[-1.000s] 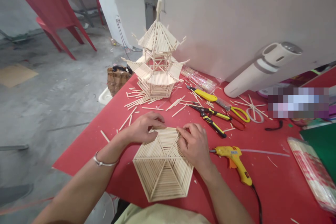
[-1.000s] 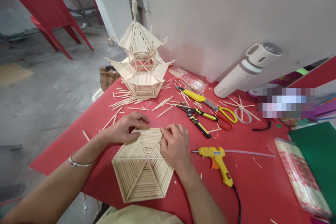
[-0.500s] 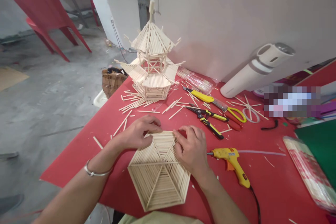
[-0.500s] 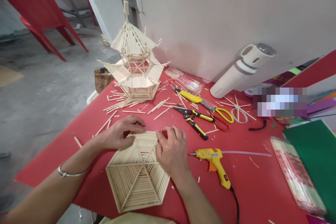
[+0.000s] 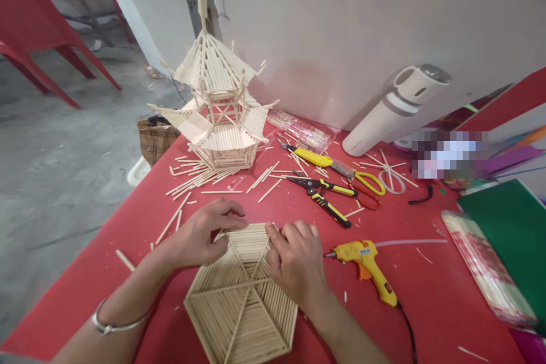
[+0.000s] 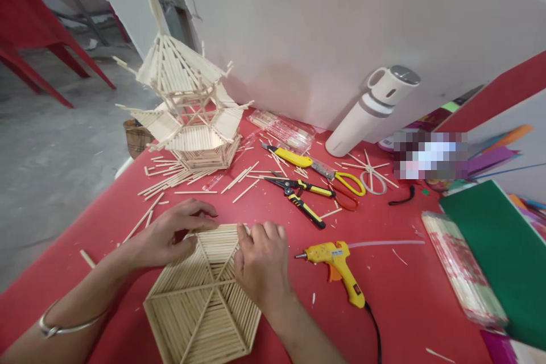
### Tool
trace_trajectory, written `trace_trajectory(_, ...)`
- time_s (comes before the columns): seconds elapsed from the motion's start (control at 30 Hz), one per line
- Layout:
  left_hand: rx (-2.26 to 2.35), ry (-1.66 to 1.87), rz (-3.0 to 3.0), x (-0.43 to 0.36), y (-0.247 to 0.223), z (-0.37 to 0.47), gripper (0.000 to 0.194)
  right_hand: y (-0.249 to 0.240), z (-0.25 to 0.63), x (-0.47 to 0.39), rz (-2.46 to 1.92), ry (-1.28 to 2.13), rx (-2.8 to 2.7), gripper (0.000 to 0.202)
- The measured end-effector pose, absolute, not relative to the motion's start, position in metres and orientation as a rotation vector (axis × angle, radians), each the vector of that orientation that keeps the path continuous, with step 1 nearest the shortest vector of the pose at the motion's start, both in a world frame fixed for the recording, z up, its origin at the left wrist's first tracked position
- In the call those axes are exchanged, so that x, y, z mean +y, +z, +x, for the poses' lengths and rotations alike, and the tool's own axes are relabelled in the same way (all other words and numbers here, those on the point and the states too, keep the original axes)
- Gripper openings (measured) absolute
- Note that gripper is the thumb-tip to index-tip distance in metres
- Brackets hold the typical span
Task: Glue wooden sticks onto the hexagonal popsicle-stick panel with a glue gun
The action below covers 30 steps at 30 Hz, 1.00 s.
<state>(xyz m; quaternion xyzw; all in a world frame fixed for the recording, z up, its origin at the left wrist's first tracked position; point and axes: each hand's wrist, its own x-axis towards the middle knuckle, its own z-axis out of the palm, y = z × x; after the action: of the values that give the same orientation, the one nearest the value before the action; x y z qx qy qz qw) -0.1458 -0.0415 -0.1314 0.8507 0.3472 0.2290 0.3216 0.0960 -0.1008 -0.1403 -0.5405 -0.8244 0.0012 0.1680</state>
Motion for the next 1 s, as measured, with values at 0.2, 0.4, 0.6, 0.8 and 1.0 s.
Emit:
trace_trajectory(0.2, 0.921, 0.597, 2.229, -0.0416, -0.1299, -0.1446, 0.060, -0.1409, 0.0964, -0.0995, -1.507, 0.010, -2.364, 0.038)
trace_trajectory(0.4, 0.937, 0.585, 2.224, -0.0447, -0.1305, -0.1453, 0.065, -0.1431, 0.0971, -0.1011, -1.494, 0.004, -2.364, 0.035)
trace_trajectory(0.6, 0.935, 0.590, 2.227, -0.0457, -0.1316, -0.1458, 0.067, -0.1423, 0.0963, -0.1014, -1.472, 0.006, -2.361, 0.034)
trace_trajectory(0.8, 0.923, 0.604, 2.229, -0.0450, -0.1309, -0.1454, 0.065, -0.1408, 0.0962, -0.1010, -1.483, 0.007, -2.366, 0.035)
trace_trajectory(1.0, 0.919, 0.604, 2.221, -0.0445, -0.1324, -0.1456, 0.065, -0.1418, 0.0966, -0.1003, -1.492, -0.003, -2.375, 0.035)
